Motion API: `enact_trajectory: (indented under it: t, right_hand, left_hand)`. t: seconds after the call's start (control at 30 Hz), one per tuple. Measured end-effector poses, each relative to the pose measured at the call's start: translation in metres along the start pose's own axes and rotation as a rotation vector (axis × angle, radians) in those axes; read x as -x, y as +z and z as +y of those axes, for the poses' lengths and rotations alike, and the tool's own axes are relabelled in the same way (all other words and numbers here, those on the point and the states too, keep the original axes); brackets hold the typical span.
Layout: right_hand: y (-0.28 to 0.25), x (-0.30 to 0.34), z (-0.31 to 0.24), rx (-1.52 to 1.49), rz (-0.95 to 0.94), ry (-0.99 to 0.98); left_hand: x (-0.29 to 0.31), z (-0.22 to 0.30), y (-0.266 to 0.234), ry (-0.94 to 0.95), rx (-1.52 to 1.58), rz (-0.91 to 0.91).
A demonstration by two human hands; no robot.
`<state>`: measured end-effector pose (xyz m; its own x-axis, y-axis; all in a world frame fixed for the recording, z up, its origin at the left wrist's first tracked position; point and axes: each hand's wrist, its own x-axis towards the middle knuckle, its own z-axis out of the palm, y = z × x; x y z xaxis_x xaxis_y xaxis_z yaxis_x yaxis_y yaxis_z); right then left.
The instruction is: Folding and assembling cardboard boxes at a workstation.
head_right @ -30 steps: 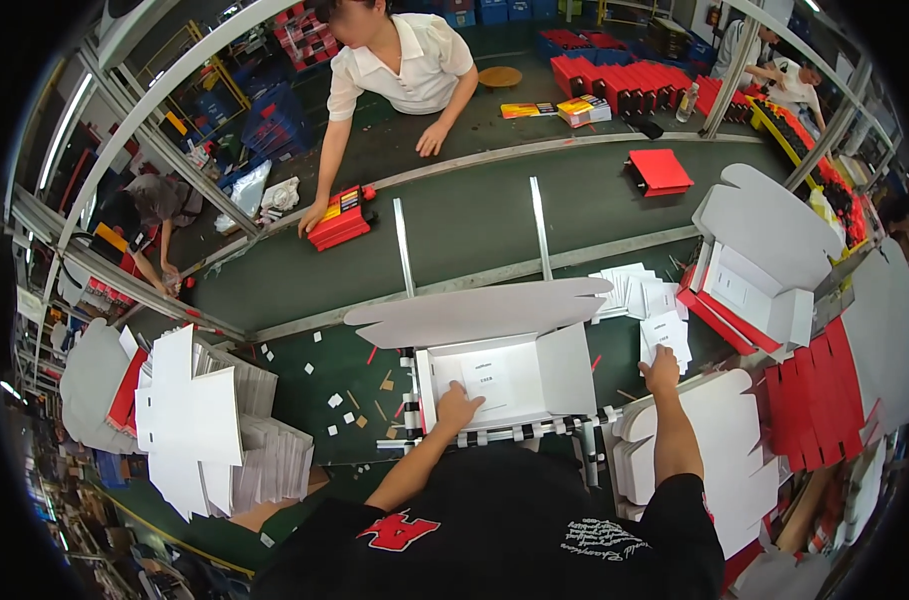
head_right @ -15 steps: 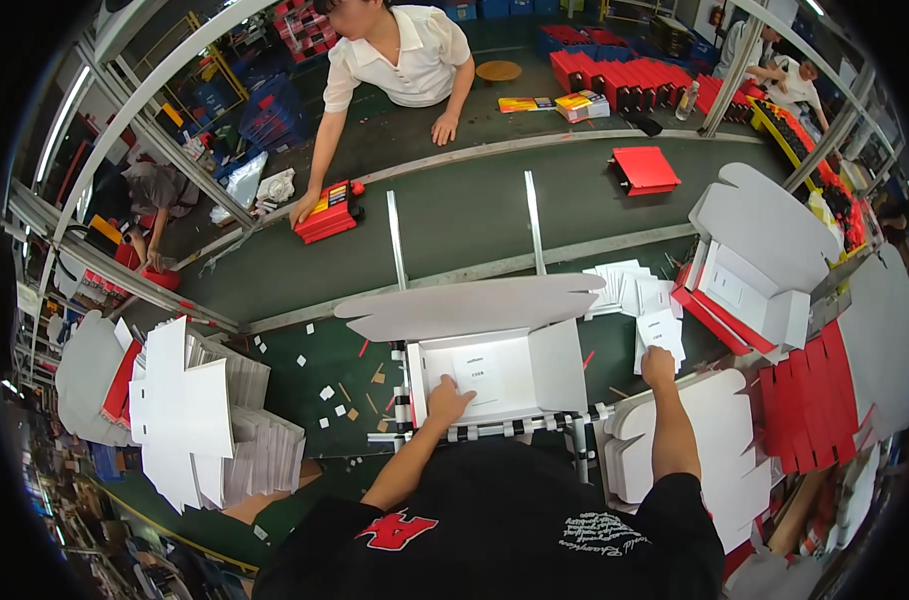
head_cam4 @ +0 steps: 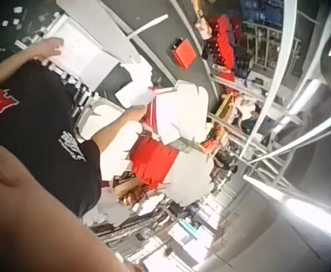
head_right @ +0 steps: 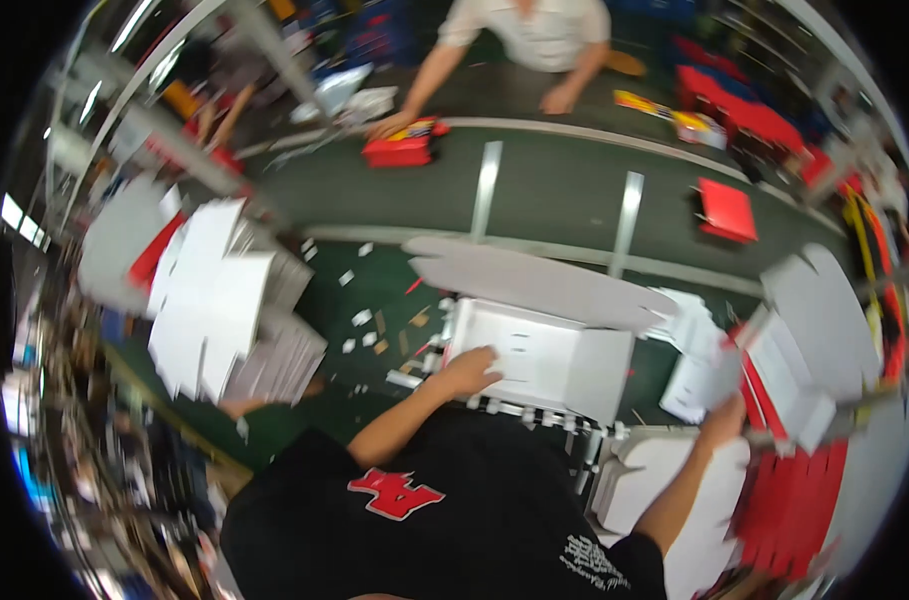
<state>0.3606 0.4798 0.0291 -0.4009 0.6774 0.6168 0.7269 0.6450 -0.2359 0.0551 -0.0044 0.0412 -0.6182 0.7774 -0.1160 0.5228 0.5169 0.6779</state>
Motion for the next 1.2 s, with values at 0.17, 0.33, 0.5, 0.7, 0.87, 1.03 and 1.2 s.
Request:
enact_trajectory:
  t: [0.17, 0.33, 0.5, 0.7, 0.87, 1.03, 1.2]
  right_hand:
    - [-0.048, -0.028, -0.029, 0.056, -0.013, 0.117]
    - [-0.079, -0.041, -0.092, -0.152, 0.03, 0.281]
    - [-0.139, -0.032, -0.255, -1.214, -0.152, 0.63]
    - [-0.181, -0.013, -0.409, -1.272, -0.65, 0.064]
    - [-0.191, -0.015, -0.444, -1.432, -0.823, 0.196]
    - [-0.174, -0.003, -0.448, -1.495, -0.842, 0.278]
    - [-0.164, 0.004, -0.444, -1.675, -0.919, 0.493]
  left_hand:
    - [0.019, 0.078, -0.2, -0.196, 0.756, 0.781]
    - [0.024, 0.04, -0.31, -0.033, 0.429, 1.411]
    - [0.026, 0.098, -0.24, 0.046, 0.73, 0.827]
    - [-0.002, 0.093, -0.292, 0.144, 0.702, 1.175]
    - [0.041, -0.02, -0.437, 0.141, 0.944, 1.508]
    - [0.05, -0.029, -0.419, -0.047, 0.925, 1.551]
    - [0.024, 0.075, -0.266, 0.057, 0.758, 0.792]
